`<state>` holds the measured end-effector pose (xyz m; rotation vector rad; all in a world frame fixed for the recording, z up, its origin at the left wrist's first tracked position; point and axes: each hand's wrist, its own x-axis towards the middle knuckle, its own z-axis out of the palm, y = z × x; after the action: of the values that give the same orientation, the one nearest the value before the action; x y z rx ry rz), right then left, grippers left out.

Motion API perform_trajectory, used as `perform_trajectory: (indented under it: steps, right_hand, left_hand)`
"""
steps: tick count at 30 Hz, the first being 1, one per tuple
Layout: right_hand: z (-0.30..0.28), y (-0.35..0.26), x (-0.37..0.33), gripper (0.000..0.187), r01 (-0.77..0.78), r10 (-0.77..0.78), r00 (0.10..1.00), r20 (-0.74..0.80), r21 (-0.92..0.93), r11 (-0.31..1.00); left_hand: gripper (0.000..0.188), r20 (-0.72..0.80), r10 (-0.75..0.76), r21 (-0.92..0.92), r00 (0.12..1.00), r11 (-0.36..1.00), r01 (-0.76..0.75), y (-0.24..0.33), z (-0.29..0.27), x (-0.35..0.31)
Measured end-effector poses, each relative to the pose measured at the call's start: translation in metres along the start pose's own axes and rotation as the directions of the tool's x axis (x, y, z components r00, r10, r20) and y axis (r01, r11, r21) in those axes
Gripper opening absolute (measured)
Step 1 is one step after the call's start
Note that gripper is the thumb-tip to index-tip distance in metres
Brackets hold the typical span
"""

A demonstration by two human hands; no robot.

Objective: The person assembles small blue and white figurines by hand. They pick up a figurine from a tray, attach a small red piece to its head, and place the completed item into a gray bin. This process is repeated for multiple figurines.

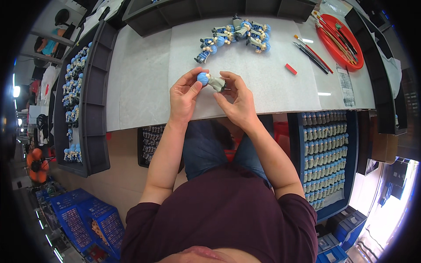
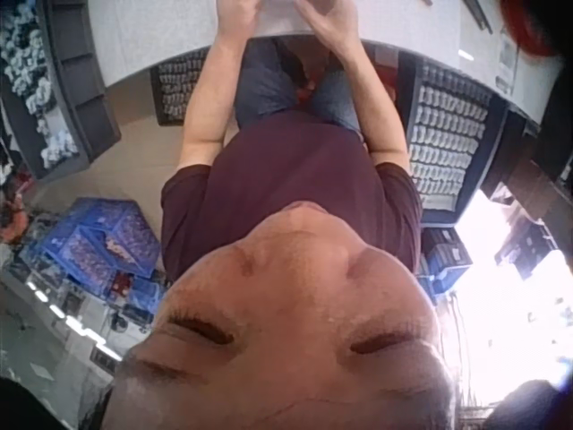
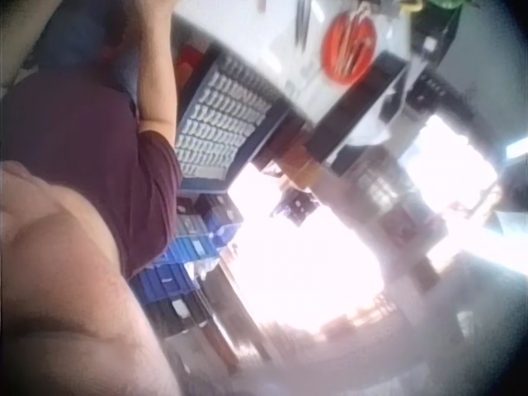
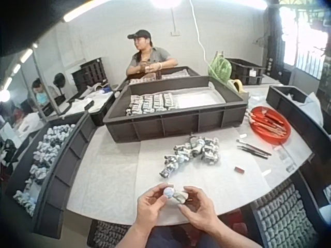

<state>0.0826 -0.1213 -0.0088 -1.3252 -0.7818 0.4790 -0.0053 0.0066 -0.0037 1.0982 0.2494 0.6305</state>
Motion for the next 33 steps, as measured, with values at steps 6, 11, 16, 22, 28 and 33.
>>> perform_trajectory:
  steps: [6,11,16,22,28,33]
  right_hand:
    - [-0.001,-0.001,0.001,0.05,0.011,-0.011,1.0,0.006,0.008,1.0]
    - [-0.001,0.0,0.001,0.049,0.024,-0.024,1.0,0.011,0.003,1.0]
    - [0.001,0.002,0.0,0.047,0.006,-0.006,1.0,0.001,0.038,0.999]
    - [-0.001,0.003,0.001,0.042,-0.012,0.015,0.999,-0.051,0.065,0.998]
    - [-0.024,-0.02,0.005,0.039,0.09,-0.125,0.982,-0.144,-0.228,0.97]
    - [-0.122,-0.023,0.028,0.033,-0.001,-0.426,0.864,-0.27,-0.845,0.535]
  left_hand:
    - [0.036,0.001,-0.003,-0.002,1.0,1.0,0.003,0.0,-0.001,0.0]
    - [0.036,0.005,-0.007,-0.005,1.0,1.0,0.007,0.001,0.0,-0.001]
    - [0.036,0.001,-0.005,0.02,1.0,1.0,0.005,0.001,0.0,-0.001]
    - [0.035,0.047,0.002,0.169,0.999,0.986,-0.01,0.0,0.008,-0.003]
    - [0.033,0.032,-0.015,0.235,0.999,0.972,0.007,-0.005,0.003,-0.001]
    - [0.033,0.059,-0.016,0.247,0.998,0.969,0.001,-0.01,0.006,0.0]
